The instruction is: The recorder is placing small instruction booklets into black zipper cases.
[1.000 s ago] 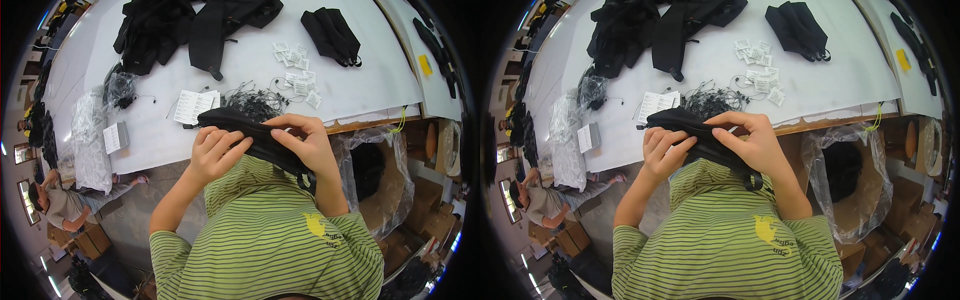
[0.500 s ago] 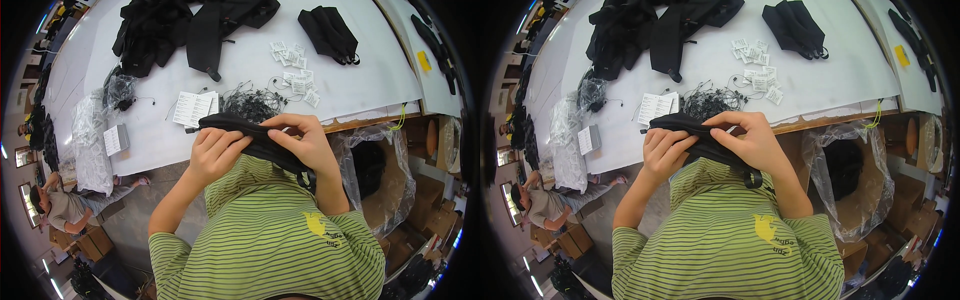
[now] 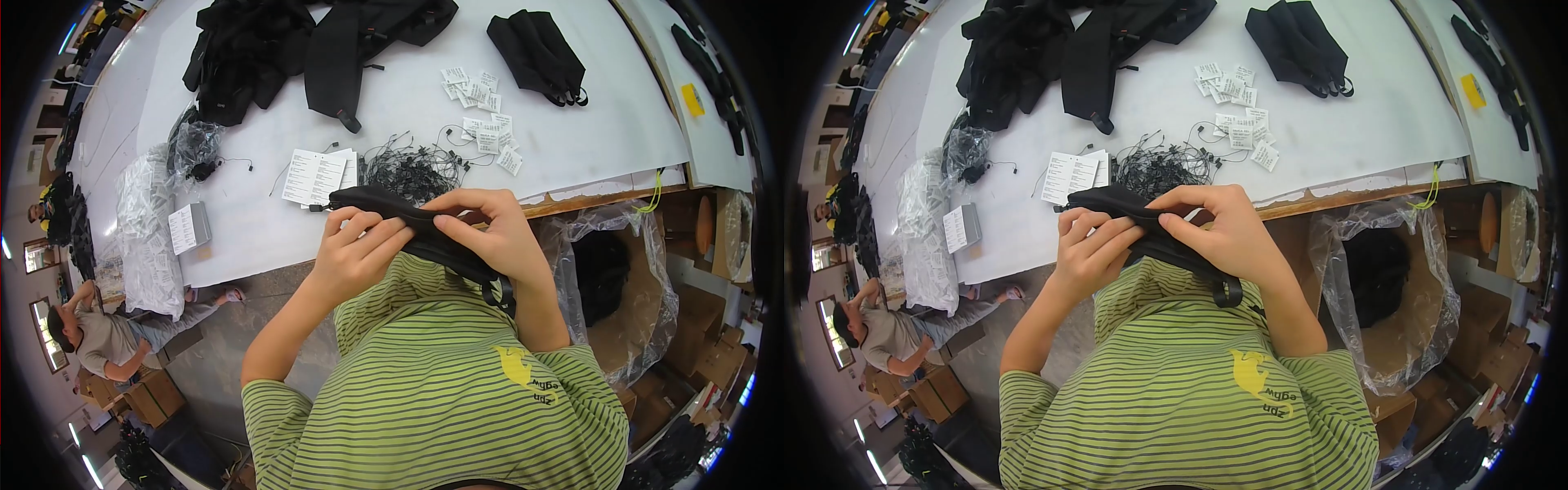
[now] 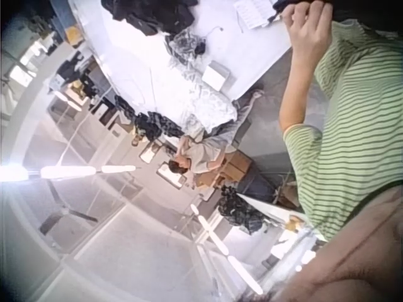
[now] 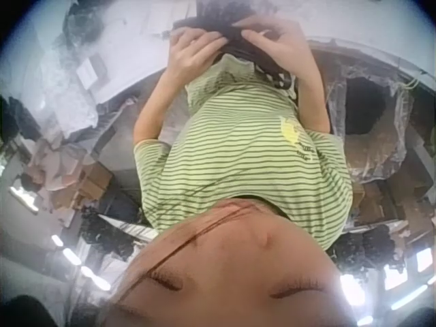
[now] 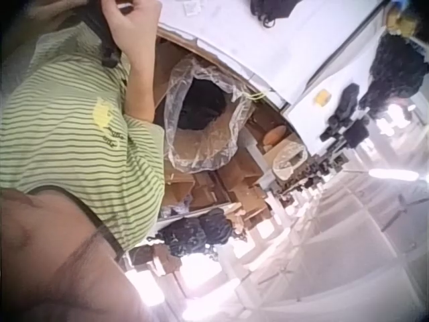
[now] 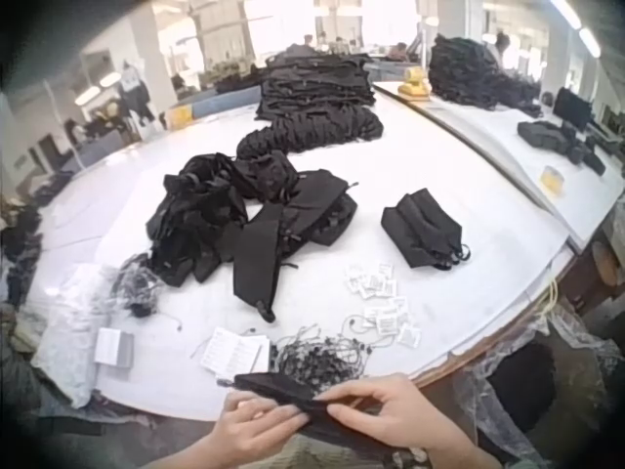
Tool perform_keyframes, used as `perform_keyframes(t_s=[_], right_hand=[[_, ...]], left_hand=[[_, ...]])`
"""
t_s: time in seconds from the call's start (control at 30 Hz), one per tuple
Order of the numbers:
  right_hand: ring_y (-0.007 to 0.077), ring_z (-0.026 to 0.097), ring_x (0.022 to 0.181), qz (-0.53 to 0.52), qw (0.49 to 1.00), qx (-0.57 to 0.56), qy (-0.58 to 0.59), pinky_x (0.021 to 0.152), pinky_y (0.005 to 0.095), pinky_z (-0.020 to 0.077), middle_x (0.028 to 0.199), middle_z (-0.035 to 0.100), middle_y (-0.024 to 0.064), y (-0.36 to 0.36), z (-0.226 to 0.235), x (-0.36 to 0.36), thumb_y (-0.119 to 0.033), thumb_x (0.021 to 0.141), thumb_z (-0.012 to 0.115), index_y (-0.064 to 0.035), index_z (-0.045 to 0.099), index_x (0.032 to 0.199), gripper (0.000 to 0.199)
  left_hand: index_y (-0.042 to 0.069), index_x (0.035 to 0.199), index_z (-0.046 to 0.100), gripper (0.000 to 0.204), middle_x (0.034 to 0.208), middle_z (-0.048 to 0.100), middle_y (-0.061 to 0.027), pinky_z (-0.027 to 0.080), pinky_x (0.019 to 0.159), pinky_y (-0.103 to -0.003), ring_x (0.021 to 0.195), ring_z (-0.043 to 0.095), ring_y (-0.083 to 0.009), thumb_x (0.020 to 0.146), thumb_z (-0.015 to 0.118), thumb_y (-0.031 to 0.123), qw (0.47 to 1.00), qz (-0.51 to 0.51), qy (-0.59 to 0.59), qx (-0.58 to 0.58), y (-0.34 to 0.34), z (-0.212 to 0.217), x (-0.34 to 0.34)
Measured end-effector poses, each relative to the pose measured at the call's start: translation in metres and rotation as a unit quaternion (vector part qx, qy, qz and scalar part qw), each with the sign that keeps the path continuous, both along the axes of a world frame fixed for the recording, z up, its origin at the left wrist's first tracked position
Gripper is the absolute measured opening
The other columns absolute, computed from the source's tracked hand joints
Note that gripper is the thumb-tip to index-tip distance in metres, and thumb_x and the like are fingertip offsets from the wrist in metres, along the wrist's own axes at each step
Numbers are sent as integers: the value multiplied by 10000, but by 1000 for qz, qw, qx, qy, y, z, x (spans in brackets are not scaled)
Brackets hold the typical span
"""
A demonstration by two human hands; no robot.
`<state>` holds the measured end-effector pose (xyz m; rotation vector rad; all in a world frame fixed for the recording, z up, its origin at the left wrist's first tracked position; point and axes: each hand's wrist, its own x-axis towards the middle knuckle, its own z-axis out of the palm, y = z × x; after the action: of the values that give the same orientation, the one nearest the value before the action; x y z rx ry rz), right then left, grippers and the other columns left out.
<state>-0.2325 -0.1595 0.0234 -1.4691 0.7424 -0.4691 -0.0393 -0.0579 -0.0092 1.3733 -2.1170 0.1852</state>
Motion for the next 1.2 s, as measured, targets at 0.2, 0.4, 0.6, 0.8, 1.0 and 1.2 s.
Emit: perform_keyframes(t_s=[0.2, 0.4, 0.6, 0.8, 1.0, 1.2], right_hand=[[127, 646, 728, -28, 988, -139, 66, 633, 244, 507, 859, 698, 75, -14, -6, 1, -31, 824, 617, -4, 694, 974, 171], [254, 652, 744, 36, 959, -279, 38, 661, 286, 502, 835, 680, 104, -7, -17, 16, -18, 799, 644, -27, 690, 946, 154], [164, 660, 755, 108, 990, -86, 3, 682, 261, 514, 842, 697, 74, 6, -26, 17, -22, 846, 616, -15, 682, 951, 124], [166, 590, 1048, 136, 985, 99, 23, 915, 310, 460, 1102, 641, 109, -4, -67, -35, -238, 839, 695, -9, 594, 1152, 400], [182, 602, 1015, 192, 970, 70, 130, 911, 305, 454, 1075, 649, 102, 16, -90, -55, -244, 782, 757, -1, 602, 1140, 460], [88, 624, 805, -138, 976, 164, 36, 731, 229, 499, 863, 661, 53, -8, -86, -74, -48, 826, 688, 42, 629, 936, 154]], left_hand=[[37, 894, 622, 310, 887, 646, -42, 462, 769, -349, 818, 592, -210, 587, 642, 5, 976, -87, 70, 188, 2, 14, 0], [8, 1070, 570, 439, 1005, 603, -86, 480, 735, -350, 873, 591, -265, 632, 597, -15, 932, -106, 24, 345, 11, 21, -19], [-15, 1135, 568, 404, 979, 611, -132, 488, 783, -399, 862, 586, -311, 735, 588, 43, 898, -128, 85, 412, 16, 3, -16], [42, 1225, 527, 342, 914, 630, -191, 468, 762, -392, 843, 599, -345, 935, 516, 224, 732, -36, 269, 625, 17, 5, 28], [-16, 1240, 494, 401, 990, 633, -121, 450, 777, -322, 866, 562, -175, 956, 530, 266, 677, -13, 465, 570, 48, -22, 40], [-30, 1155, 549, 425, 1041, 620, -99, 434, 776, -303, 888, 536, -168, 921, 590, 322, 689, 95, 422, 582, 68, -30, 56]])
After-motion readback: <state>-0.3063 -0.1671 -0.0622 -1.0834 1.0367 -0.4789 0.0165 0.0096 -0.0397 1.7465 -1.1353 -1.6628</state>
